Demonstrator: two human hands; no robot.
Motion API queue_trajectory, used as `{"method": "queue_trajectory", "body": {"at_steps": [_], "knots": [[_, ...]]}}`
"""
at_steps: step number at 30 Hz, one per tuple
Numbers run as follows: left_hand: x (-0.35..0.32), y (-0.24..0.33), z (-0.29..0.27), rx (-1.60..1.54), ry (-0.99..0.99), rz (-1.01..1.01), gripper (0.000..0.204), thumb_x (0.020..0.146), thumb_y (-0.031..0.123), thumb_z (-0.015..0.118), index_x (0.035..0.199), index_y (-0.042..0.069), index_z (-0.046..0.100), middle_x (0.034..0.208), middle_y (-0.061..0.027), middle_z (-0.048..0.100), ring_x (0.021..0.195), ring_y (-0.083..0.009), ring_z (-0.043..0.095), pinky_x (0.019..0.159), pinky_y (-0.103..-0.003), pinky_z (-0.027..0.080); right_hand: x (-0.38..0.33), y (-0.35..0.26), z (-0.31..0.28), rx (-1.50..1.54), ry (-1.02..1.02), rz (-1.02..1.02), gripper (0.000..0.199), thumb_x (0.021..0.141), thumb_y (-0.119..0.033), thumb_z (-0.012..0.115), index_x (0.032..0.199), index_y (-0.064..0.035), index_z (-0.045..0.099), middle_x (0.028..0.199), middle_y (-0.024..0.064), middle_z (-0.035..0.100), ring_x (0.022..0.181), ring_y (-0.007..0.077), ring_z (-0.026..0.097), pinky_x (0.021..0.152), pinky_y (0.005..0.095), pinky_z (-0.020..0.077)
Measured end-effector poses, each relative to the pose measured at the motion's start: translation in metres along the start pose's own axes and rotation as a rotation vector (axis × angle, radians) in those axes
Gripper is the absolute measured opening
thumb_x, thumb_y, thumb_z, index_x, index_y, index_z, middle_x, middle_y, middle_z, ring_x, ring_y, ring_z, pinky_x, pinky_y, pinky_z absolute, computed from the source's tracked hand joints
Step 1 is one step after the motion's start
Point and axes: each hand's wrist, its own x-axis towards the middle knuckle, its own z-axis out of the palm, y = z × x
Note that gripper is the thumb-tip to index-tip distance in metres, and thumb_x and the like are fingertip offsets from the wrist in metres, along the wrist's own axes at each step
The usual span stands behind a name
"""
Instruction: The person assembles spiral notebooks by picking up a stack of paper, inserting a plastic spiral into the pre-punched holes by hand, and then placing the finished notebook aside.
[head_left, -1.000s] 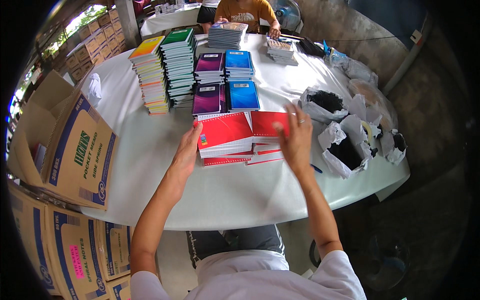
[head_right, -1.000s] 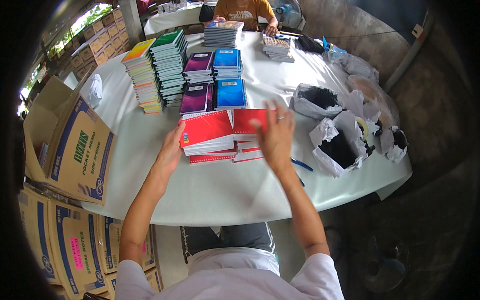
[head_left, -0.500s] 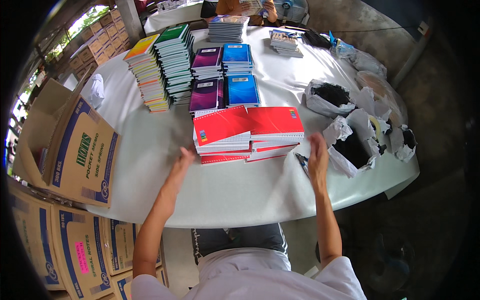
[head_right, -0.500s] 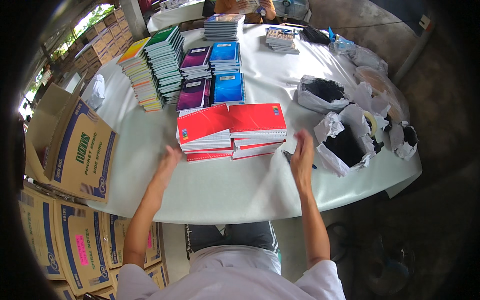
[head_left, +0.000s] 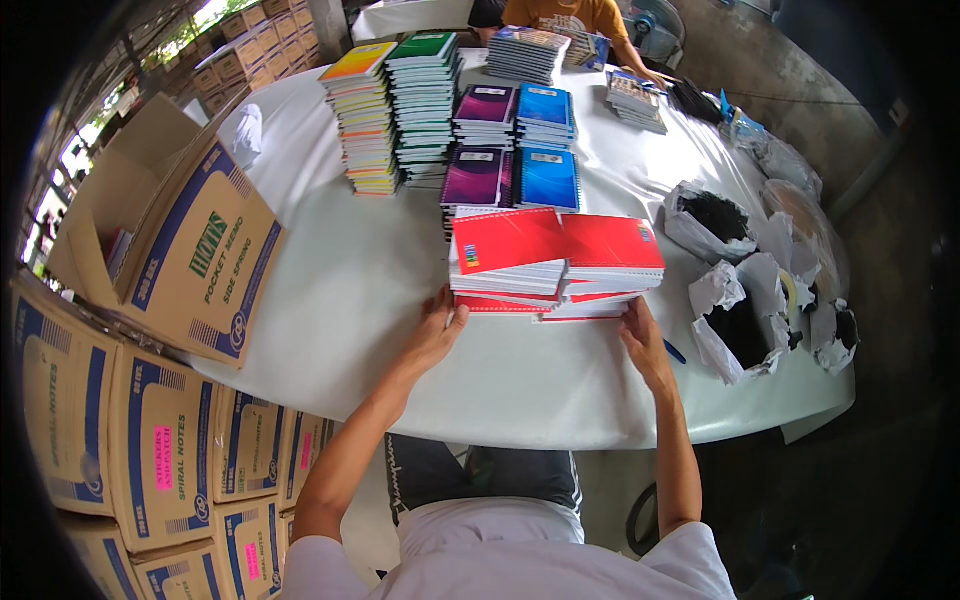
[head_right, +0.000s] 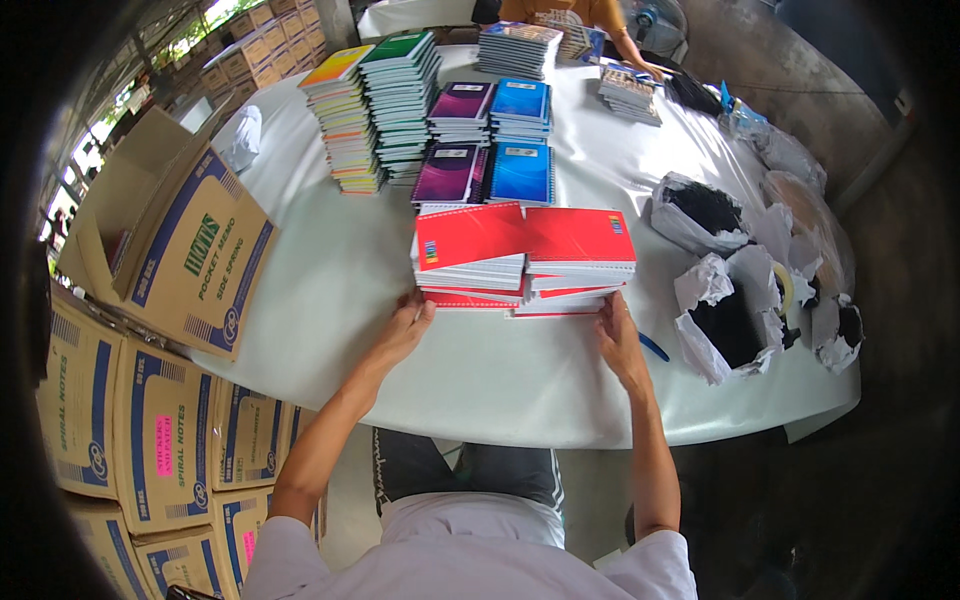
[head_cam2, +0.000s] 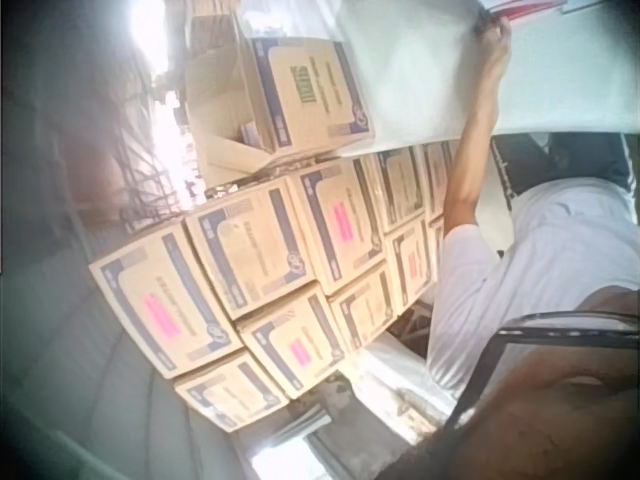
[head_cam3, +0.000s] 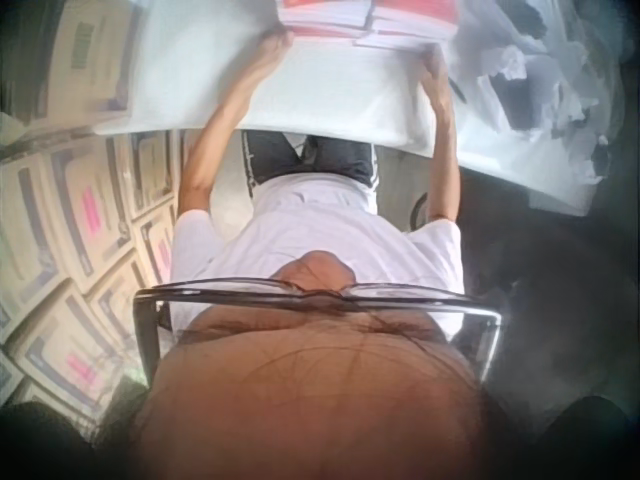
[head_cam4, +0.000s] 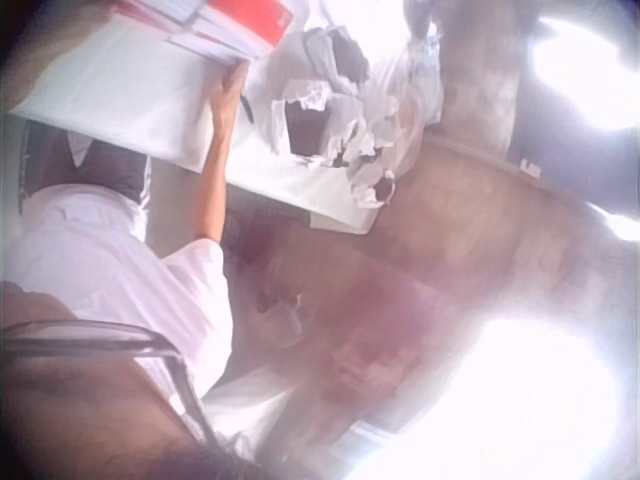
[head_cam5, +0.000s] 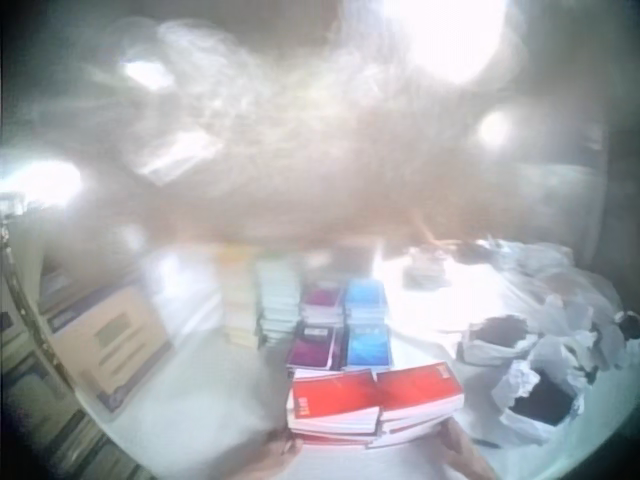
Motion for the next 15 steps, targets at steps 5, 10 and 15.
{"method": "queue_trajectory", "body": {"at_steps": [5,10,15], "knots": [[-0.001,-0.016,0.001,0.147,0.063,0.187,0.072,0.099,0.045,0.050,0.147,-0.002,0.024,0.141,-0.0230,0.039,0.136,-0.0403,0.034,0.117,-0.052,0.018,0.014,-0.154,-0.006,-1.009,-0.201,0.327,0.040,0.080,0.006,0.061,0.120,0.0002,0.061,0.104,0.0236,0.066,0.092,0.0399,0.066,0.084,0.0419,0.0527],[0.001,-0.016,0.003,0.129,0.084,0.251,0.074,0.095,0.035,0.060,0.146,-0.004,0.024,0.139,-0.0249,0.040,0.132,-0.0456,0.037,0.115,-0.053,0.021,0.079,-0.259,0.073,-0.663,-0.273,-0.745,0.040,0.073,0.000,0.074,0.112,-0.0094,0.068,0.118,0.0111,0.061,0.110,0.0331,0.057,0.091,0.0429,0.0498],[0.001,-0.025,0.010,0.108,0.222,0.270,0.075,0.094,0.031,0.062,0.148,-0.003,0.022,0.143,-0.0267,0.037,0.129,-0.0488,0.038,0.111,-0.052,0.031,0.150,-0.245,0.122,-0.687,-0.723,-0.745,0.043,0.069,-0.001,0.079,0.110,-0.0098,0.070,0.122,0.0073,0.058,0.108,0.0296,0.058,0.092,0.0391,0.0513]]}}
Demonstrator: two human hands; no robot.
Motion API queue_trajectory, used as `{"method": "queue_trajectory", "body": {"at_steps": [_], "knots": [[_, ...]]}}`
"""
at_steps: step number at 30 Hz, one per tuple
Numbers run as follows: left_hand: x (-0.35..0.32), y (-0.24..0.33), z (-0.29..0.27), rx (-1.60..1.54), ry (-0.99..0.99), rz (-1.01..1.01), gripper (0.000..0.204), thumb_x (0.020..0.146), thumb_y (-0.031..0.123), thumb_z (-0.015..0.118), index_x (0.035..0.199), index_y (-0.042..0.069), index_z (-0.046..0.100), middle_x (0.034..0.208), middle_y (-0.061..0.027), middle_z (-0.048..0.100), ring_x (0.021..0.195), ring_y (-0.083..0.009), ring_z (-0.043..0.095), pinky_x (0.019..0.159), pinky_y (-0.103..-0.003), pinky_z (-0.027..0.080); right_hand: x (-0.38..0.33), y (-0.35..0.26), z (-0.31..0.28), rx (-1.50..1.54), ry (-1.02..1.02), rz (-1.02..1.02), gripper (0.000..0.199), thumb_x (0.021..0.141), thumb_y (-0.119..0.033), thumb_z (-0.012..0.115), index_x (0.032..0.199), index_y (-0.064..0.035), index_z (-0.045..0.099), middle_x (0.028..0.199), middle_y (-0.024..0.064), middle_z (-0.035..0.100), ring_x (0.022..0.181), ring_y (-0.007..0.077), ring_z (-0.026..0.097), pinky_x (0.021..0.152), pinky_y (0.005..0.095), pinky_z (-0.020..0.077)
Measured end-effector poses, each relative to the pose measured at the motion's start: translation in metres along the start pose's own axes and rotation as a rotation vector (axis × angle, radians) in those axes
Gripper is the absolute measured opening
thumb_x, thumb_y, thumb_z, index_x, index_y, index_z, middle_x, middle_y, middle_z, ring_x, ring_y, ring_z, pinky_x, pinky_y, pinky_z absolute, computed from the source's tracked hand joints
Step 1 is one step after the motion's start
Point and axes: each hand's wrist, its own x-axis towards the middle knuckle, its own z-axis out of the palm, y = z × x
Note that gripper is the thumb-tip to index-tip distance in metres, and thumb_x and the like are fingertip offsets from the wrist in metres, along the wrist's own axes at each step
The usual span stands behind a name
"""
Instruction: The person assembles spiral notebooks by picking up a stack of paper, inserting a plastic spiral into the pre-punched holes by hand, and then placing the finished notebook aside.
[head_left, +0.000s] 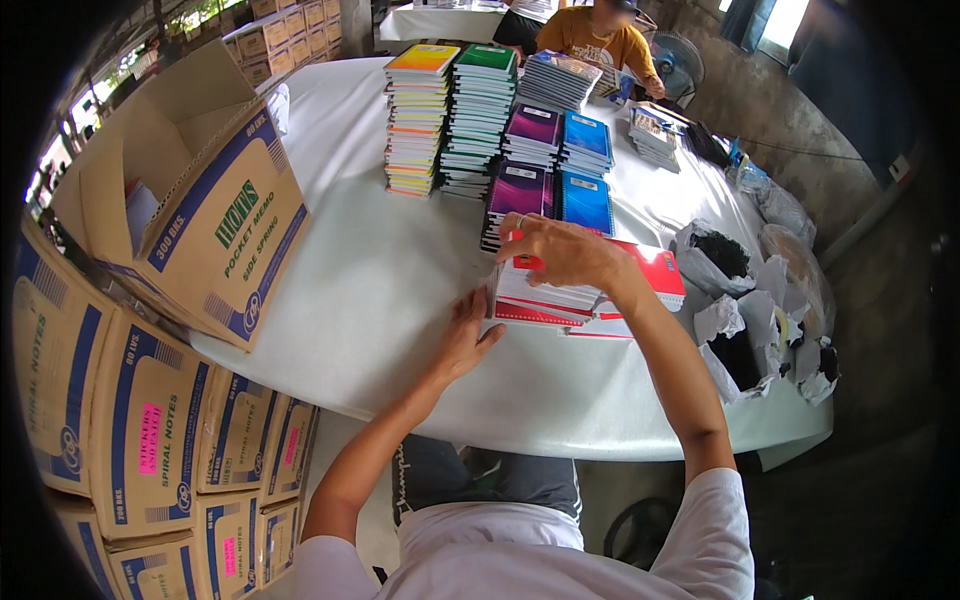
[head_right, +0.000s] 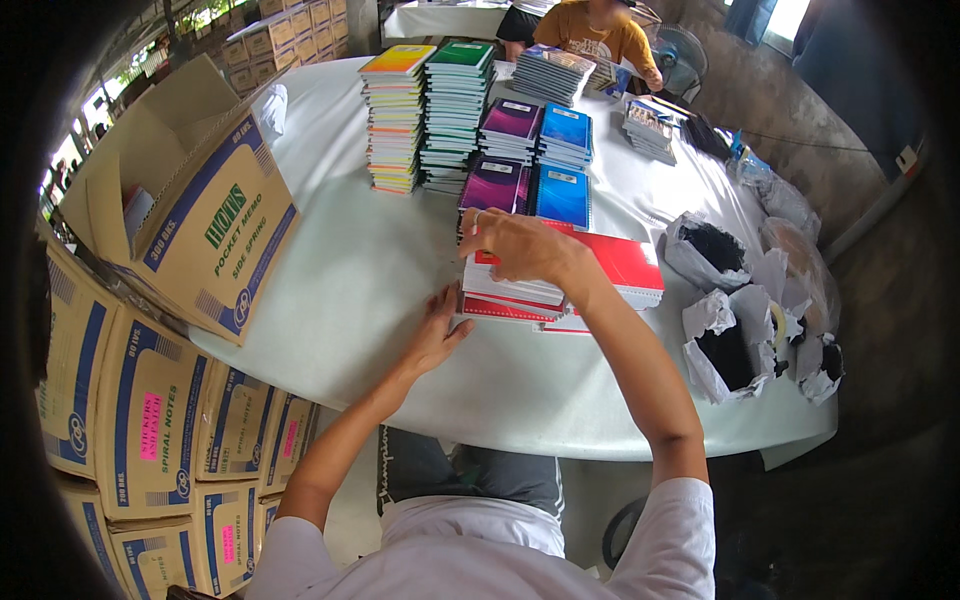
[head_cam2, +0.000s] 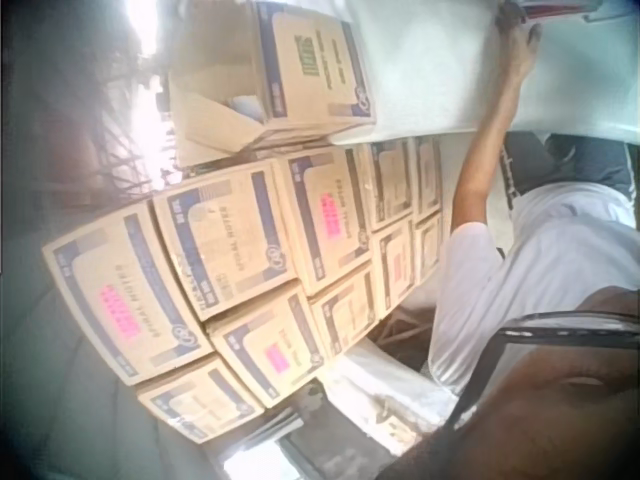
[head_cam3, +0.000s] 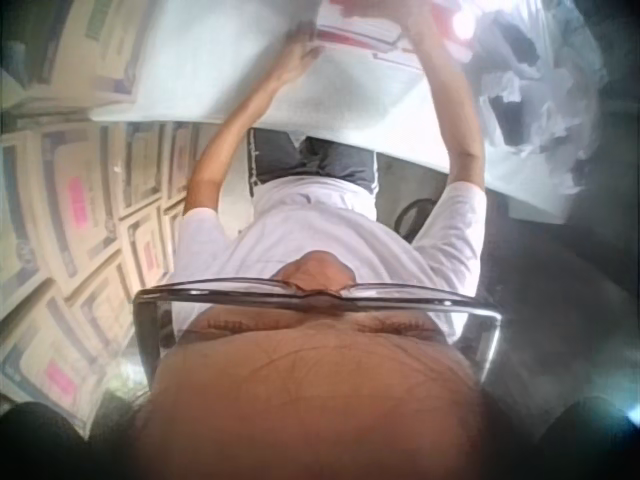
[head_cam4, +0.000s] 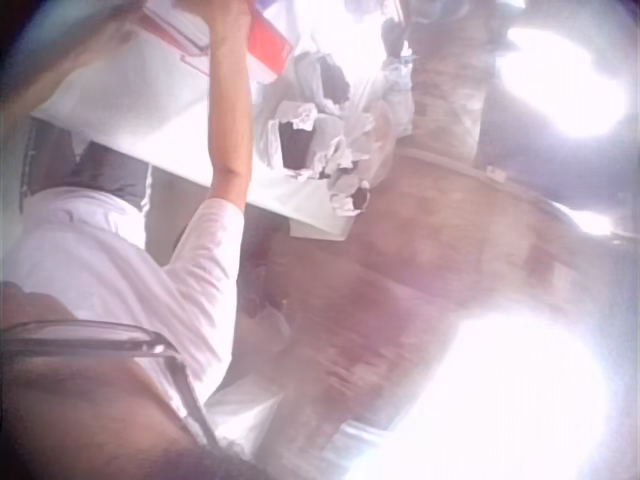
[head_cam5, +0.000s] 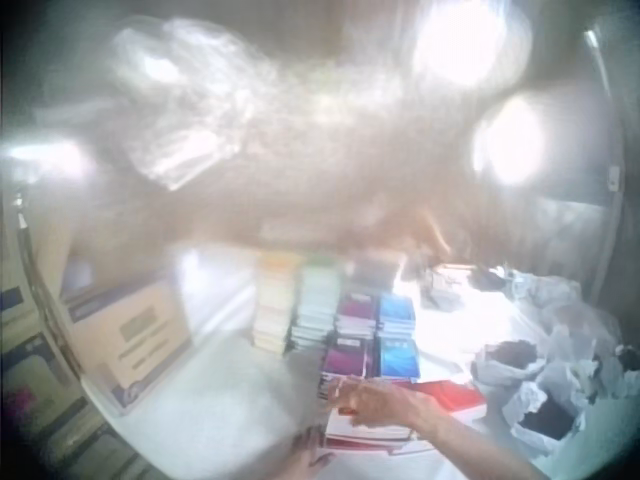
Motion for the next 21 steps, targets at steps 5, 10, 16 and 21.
{"method": "queue_trajectory", "body": {"at_steps": [5,10,16,21], "knots": [[-0.002,0.010,-0.002,-0.089,0.035,-0.097,0.074,0.093,0.024,0.064,0.150,0.000,0.023,0.149,-0.0236,0.037,0.132,-0.0427,0.041,0.105,-0.045,0.042,0.008,0.005,-0.011,0.304,-0.115,0.107,0.041,0.067,0.004,0.077,0.107,-0.0044,0.070,0.113,0.0078,0.060,0.099,0.0249,0.061,0.088,0.0367,0.0533],[-0.004,0.010,-0.010,-0.277,0.074,-0.111,0.072,0.093,0.013,0.063,0.152,0.006,0.023,0.151,-0.0210,0.037,0.138,-0.0380,0.039,0.105,-0.041,0.044,0.010,0.002,-0.017,0.406,-0.099,0.147,0.038,0.068,0.003,0.078,0.104,-0.0030,0.071,0.107,0.0067,0.061,0.095,0.0233,0.061,0.088,0.0354,0.0533],[-0.003,0.011,-0.015,-0.434,0.080,-0.160,0.072,0.092,0.004,0.060,0.154,0.008,0.023,0.157,-0.0139,0.032,0.145,-0.0285,0.031,0.108,-0.034,0.042,0.007,0.011,-0.014,0.403,-0.061,0.071,0.036,0.070,0.004,0.076,0.105,-0.0022,0.070,0.114,0.0080,0.062,0.085,0.0193,0.065,0.079,0.0326,0.0562],[-0.005,-0.002,-0.011,-0.454,0.149,-0.106,0.072,0.091,0.002,0.060,0.154,0.009,0.026,0.156,-0.0164,0.033,0.143,-0.0283,0.034,0.106,-0.033,0.044,0.015,0.019,-0.016,0.357,-0.139,-0.005,0.033,0.072,0.002,0.075,0.104,-0.0016,0.067,0.112,0.0074,0.059,0.083,0.0188,0.064,0.078,0.0316,0.0557]]}}
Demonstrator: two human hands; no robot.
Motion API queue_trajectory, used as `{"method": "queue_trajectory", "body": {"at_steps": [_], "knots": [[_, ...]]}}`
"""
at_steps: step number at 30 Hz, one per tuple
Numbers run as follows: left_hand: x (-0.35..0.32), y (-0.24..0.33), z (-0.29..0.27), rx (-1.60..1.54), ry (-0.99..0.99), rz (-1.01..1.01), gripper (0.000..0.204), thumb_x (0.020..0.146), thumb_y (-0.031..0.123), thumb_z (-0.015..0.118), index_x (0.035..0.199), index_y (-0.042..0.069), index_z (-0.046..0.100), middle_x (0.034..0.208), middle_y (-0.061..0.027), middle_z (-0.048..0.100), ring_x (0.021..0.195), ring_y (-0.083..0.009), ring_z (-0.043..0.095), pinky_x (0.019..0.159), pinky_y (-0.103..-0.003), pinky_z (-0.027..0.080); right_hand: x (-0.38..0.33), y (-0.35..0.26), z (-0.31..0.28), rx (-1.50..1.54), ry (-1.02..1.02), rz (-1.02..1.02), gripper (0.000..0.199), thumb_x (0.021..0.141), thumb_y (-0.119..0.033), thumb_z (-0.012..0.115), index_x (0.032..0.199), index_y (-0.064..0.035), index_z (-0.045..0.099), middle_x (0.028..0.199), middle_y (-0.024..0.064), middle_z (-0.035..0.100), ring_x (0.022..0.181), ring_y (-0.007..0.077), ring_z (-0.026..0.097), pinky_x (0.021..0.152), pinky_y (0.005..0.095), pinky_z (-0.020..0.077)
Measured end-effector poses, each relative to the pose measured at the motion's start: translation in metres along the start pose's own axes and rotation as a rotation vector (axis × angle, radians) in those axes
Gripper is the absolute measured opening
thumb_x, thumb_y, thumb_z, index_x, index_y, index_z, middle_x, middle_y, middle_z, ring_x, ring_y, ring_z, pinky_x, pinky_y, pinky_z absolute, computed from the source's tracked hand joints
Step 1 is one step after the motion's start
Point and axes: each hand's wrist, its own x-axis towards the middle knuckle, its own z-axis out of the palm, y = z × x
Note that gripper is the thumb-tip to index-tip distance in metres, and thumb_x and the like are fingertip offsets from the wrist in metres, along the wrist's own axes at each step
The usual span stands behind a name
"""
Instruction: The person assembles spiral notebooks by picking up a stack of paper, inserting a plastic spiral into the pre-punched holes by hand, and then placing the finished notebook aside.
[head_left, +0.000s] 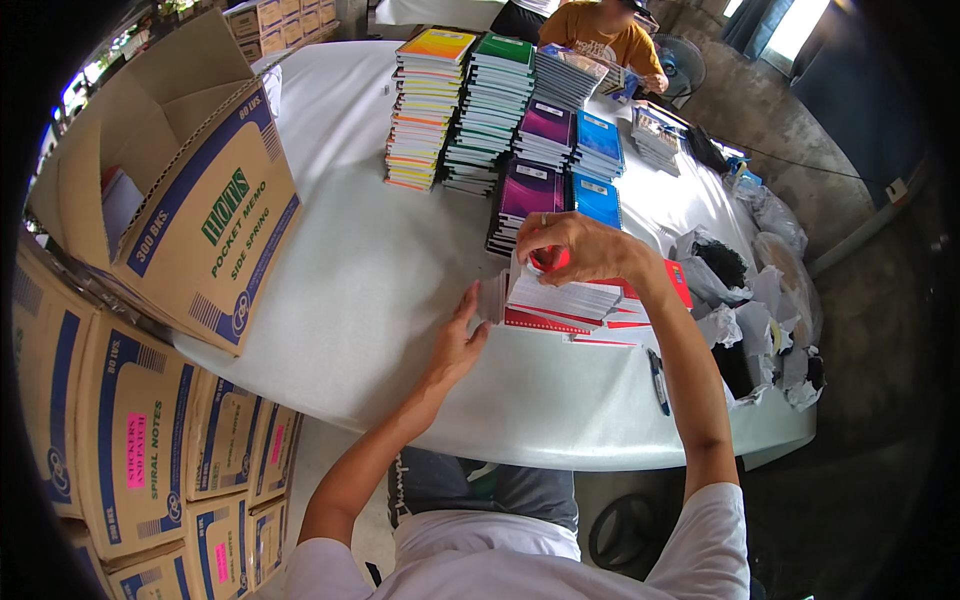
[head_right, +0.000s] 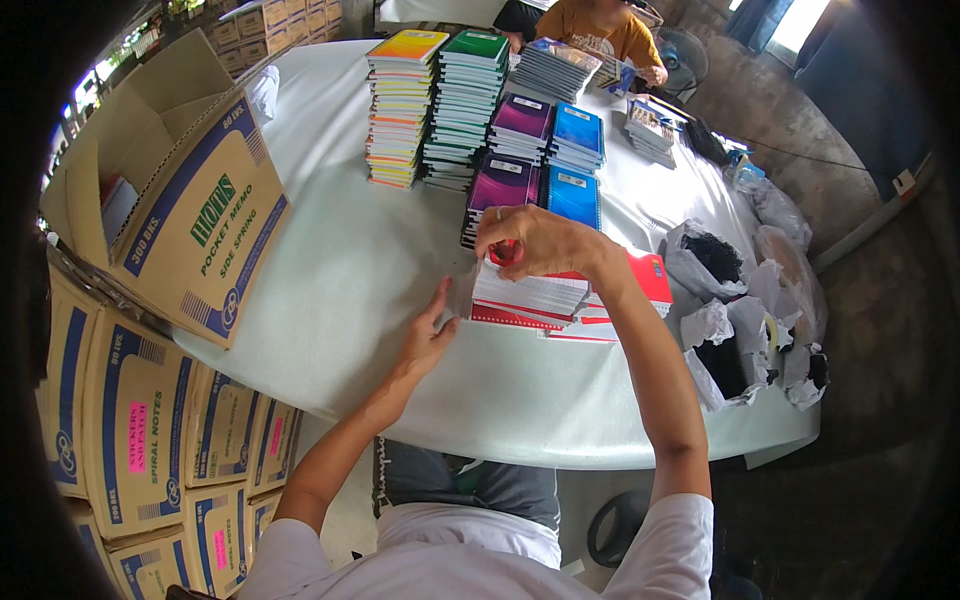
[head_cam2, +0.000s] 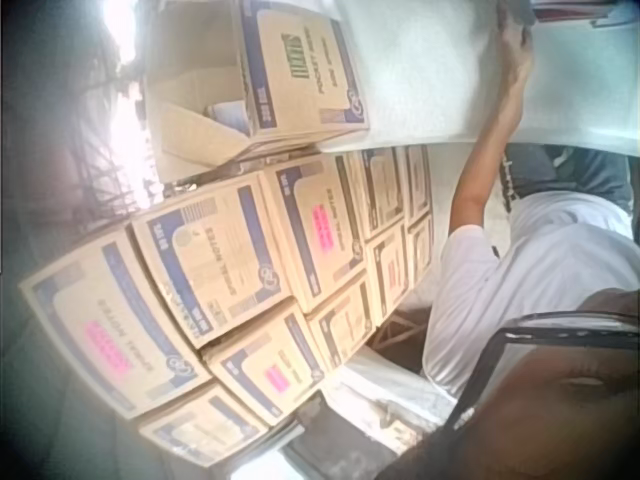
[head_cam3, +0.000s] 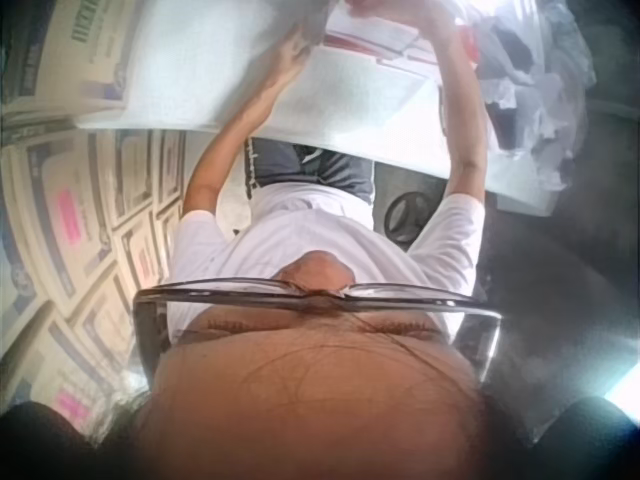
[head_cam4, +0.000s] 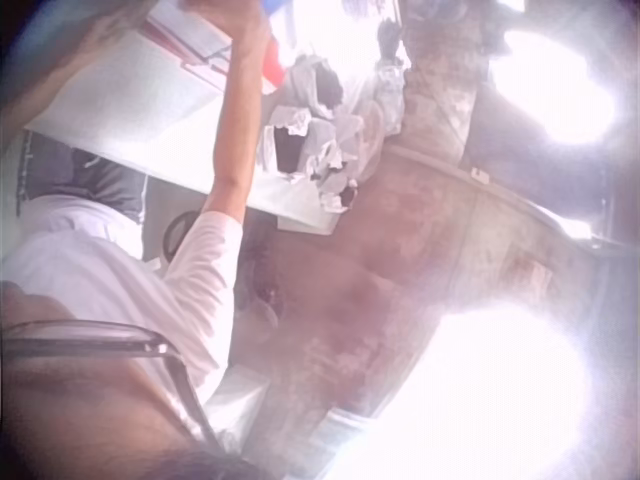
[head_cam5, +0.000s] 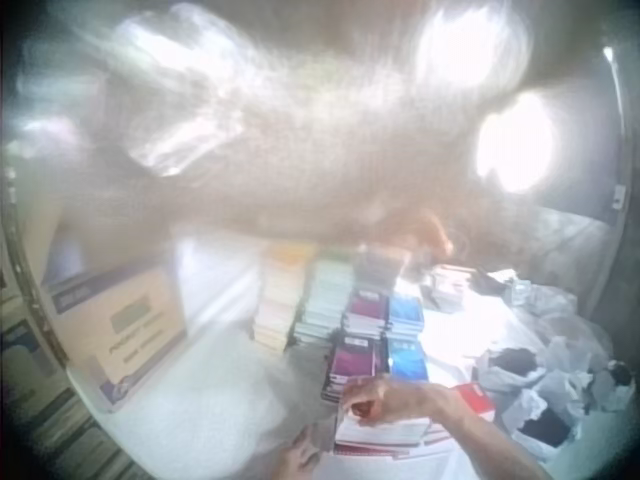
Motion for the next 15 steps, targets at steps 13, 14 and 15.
{"method": "queue_trajectory", "body": {"at_steps": [13,14,15], "knots": [[0.016,0.058,-0.025,-0.221,0.086,-0.011,0.065,0.094,-0.005,0.053,0.153,0.007,0.028,0.159,-0.0119,0.029,0.147,-0.0218,0.026,0.118,-0.032,0.023,-0.002,0.006,-0.003,0.010,-0.019,-0.057,0.031,0.075,0.001,0.073,0.105,-0.0047,0.070,0.110,0.0066,0.058,0.082,0.0163,0.061,0.079,0.0313,0.0551],[0.018,0.062,-0.025,-0.228,0.083,-0.013,0.064,0.095,-0.006,0.052,0.153,0.006,0.028,0.159,-0.0119,0.028,0.147,-0.0220,0.025,0.118,-0.032,0.023,-0.004,0.008,-0.003,0.035,-0.010,-0.059,0.031,0.075,0.001,0.073,0.105,-0.0052,0.070,0.110,0.0065,0.058,0.082,0.0163,0.060,0.079,0.0313,0.0550],[0.019,0.066,-0.025,-0.239,0.081,-0.016,0.064,0.095,-0.006,0.052,0.153,0.006,0.027,0.159,-0.0119,0.028,0.148,-0.0222,0.024,0.118,-0.033,0.022,-0.005,0.009,-0.002,0.059,-0.003,-0.059,0.031,0.075,0.001,0.073,0.106,-0.0057,0.070,0.110,0.0064,0.059,0.082,0.0163,0.060,0.079,0.0313,0.0550]]}}
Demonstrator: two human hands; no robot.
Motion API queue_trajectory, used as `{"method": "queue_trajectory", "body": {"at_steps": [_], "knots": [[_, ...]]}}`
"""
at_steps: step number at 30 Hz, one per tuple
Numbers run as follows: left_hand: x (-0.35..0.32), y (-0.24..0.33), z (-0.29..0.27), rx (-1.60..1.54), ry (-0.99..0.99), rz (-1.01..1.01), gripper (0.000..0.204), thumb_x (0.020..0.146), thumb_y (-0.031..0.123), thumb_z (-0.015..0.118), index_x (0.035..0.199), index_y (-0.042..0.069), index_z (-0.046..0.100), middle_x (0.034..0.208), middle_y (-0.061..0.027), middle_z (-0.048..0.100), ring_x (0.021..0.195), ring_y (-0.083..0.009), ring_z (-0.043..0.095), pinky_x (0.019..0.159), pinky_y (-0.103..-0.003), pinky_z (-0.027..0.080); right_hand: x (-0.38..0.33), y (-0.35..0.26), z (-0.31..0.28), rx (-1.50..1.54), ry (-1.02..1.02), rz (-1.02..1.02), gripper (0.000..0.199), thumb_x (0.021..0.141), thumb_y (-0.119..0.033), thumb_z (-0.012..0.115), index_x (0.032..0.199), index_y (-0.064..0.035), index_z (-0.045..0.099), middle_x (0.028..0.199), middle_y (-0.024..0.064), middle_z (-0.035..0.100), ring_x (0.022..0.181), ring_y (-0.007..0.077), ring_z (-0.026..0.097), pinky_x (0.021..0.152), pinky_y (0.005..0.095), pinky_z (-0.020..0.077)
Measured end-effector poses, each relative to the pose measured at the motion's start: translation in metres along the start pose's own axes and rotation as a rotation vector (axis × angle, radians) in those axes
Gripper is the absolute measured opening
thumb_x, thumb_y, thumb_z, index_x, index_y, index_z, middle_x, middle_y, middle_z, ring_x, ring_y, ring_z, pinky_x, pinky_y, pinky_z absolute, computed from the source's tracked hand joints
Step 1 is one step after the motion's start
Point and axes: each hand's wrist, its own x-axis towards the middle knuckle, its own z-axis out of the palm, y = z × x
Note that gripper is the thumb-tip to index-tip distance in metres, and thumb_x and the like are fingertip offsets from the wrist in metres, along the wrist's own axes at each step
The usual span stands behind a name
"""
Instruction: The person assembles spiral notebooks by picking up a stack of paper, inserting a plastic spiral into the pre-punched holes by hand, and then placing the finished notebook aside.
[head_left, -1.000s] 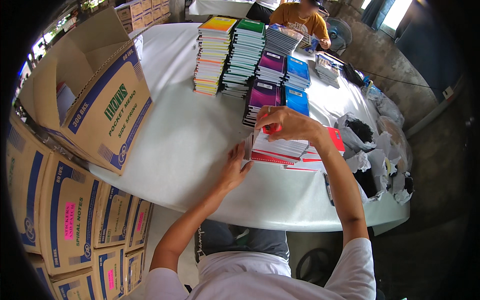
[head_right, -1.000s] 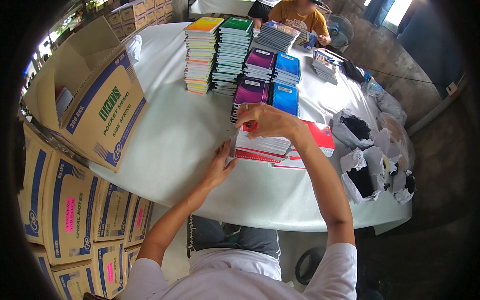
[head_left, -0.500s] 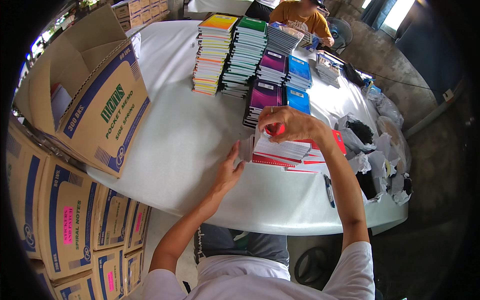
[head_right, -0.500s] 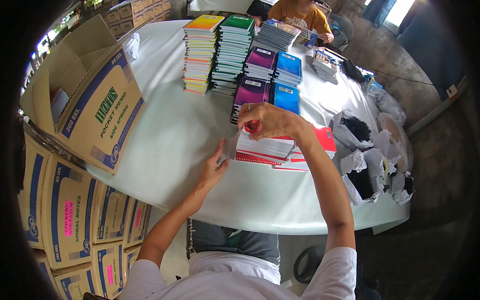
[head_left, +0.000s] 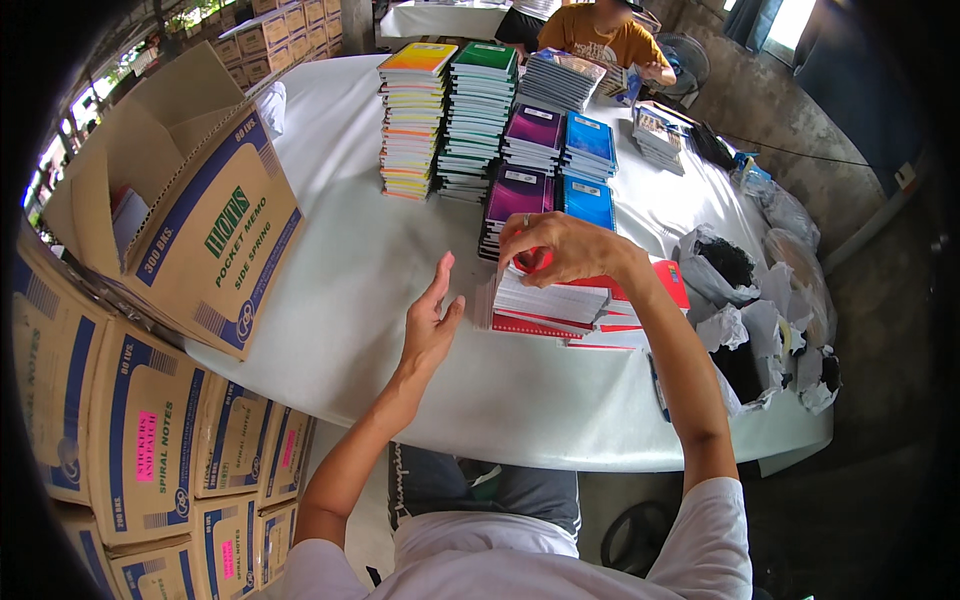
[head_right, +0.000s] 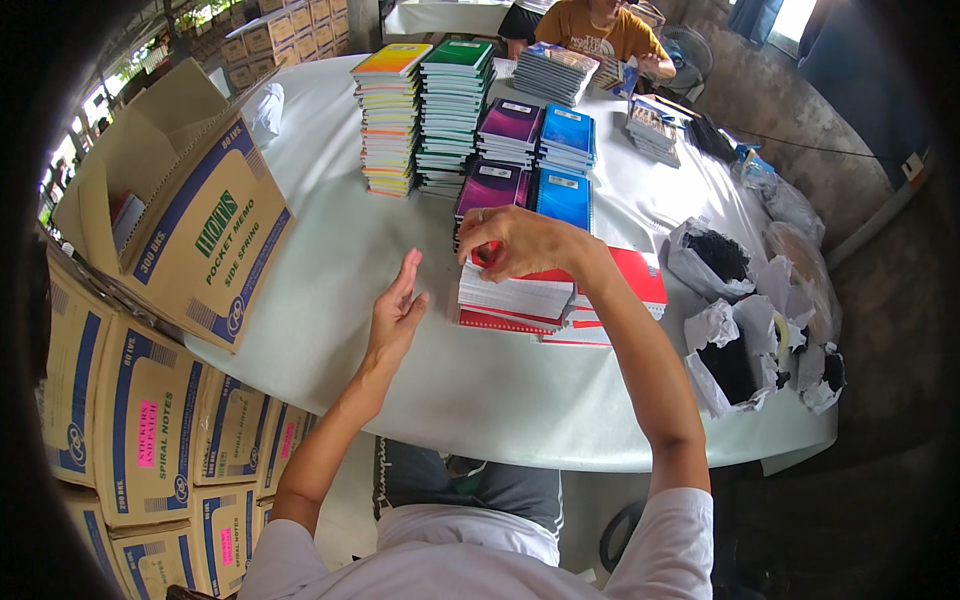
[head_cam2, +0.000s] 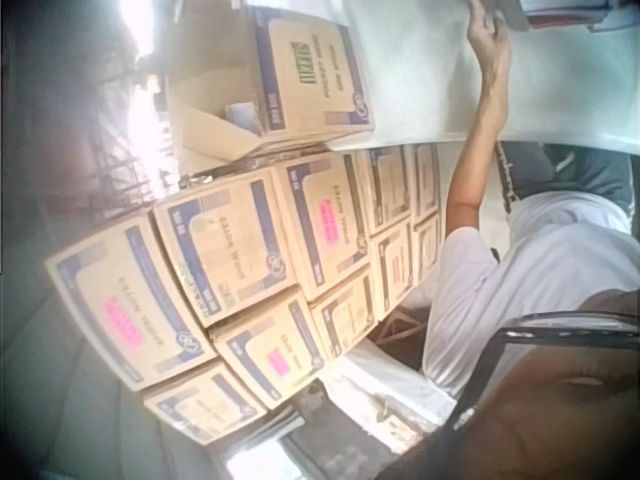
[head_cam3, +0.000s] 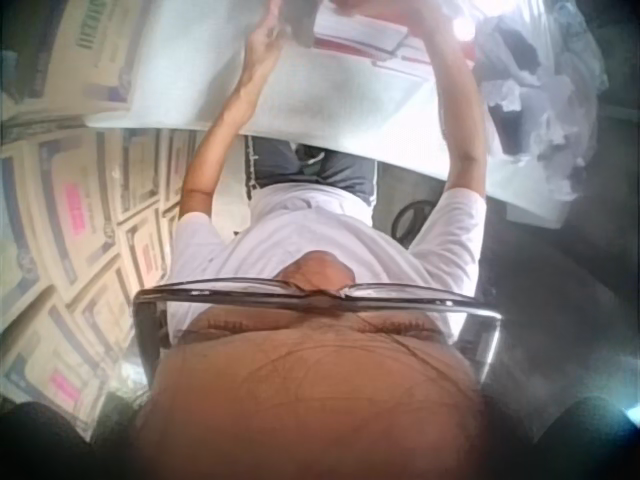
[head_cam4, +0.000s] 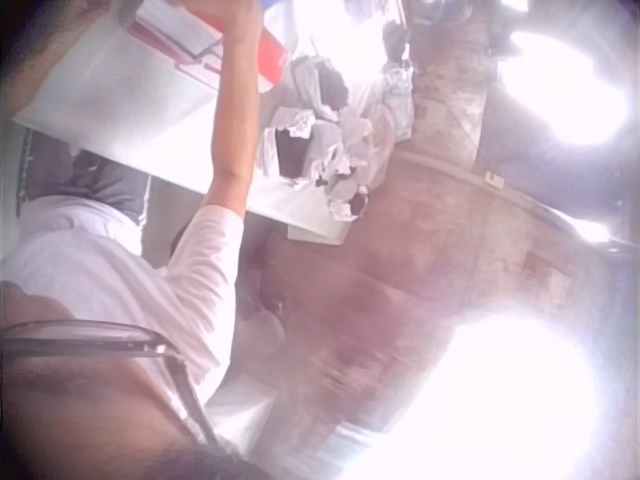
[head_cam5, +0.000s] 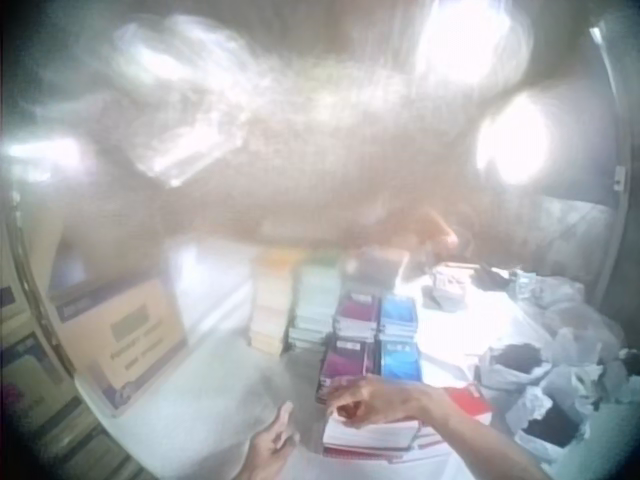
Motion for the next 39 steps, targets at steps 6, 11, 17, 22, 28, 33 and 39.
{"method": "queue_trajectory", "body": {"at_steps": [6,11,17,22,28,33,39], "knots": [[0.007,0.012,0.009,-0.005,-0.065,0.022,0.065,0.096,-0.005,0.050,0.154,0.009,0.026,0.160,-0.0151,0.026,0.149,-0.0244,0.018,0.119,-0.036,0.016,-0.004,0.004,0.001,0.057,0.043,-0.026,0.030,0.076,-0.002,0.076,0.105,-0.0061,0.071,0.111,0.0060,0.059,0.080,0.0161,0.060,0.077,0.0310,0.0548],[0.019,0.013,0.022,-0.061,-0.089,0.065,0.061,0.098,-0.002,0.050,0.153,0.009,0.029,0.159,-0.0134,0.029,0.149,-0.0253,0.021,0.117,-0.033,0.021,-0.006,0.005,0.000,0.071,0.055,-0.018,0.030,0.076,-0.002,0.076,0.106,-0.0059,0.071,0.112,0.0066,0.060,0.080,0.0161,0.060,0.077,0.0312,0.0549],[0.022,0.021,0.026,-0.048,-0.080,0.019,0.058,0.099,0.002,0.052,0.153,0.009,0.030,0.158,-0.0122,0.031,0.148,-0.0271,0.024,0.117,-0.033,0.024,-0.008,0.006,0.001,0.089,0.057,-0.020,0.030,0.076,-0.002,0.076,0.106,-0.0060,0.071,0.113,0.0077,0.061,0.080,0.0163,0.061,0.077,0.0315,0.0550],[0.022,0.012,0.025,-0.081,-0.079,0.012,0.058,0.099,0.003,0.052,0.153,0.009,0.031,0.158,-0.0124,0.031,0.147,-0.0279,0.027,0.117,-0.034,0.025,-0.008,0.006,0.002,0.084,0.066,-0.023,0.033,0.074,0.000,0.075,0.106,-0.0063,0.071,0.113,0.0078,0.061,0.080,0.0160,0.061,0.076,0.0313,0.0550],[0.024,0.012,0.026,-0.121,-0.079,-0.016,0.060,0.099,0.005,0.055,0.153,0.010,0.030,0.157,-0.0139,0.031,0.146,-0.0286,0.028,0.117,-0.035,0.026,-0.004,0.006,0.005,0.059,0.052,-0.028,0.035,0.073,0.001,0.074,0.106,-0.0063,0.072,0.111,0.0074,0.060,0.079,0.0164,0.061,0.075,0.0312,0.0550],[0.025,0.022,0.034,-0.147,-0.086,-0.004,0.066,0.098,0.008,0.058,0.155,0.010,0.025,0.157,-0.0162,0.030,0.146,-0.0293,0.028,0.117,-0.035,0.026,-0.010,0.007,0.005,0.069,0.101,-0.048,0.035,0.072,0.001,0.072,0.107,-0.0036,0.068,0.110,0.0076,0.058,0.080,0.0184,0.061,0.074,0.0325,0.0551],[0.044,0.029,0.043,-0.040,-0.119,-0.016,0.075,0.091,-0.005,0.058,0.155,0.006,0.020,0.159,-0.0182,0.026,0.143,-0.0227,0.032,0.106,-0.029,0.040,-0.021,-0.006,0.031,-0.442,0.328,0.046,0.038,0.073,0.001,0.069,0.110,0.0047,0.059,0.109,0.0129,0.054,0.091,0.0283,0.062,0.080,0.0361,0.0571]]}}
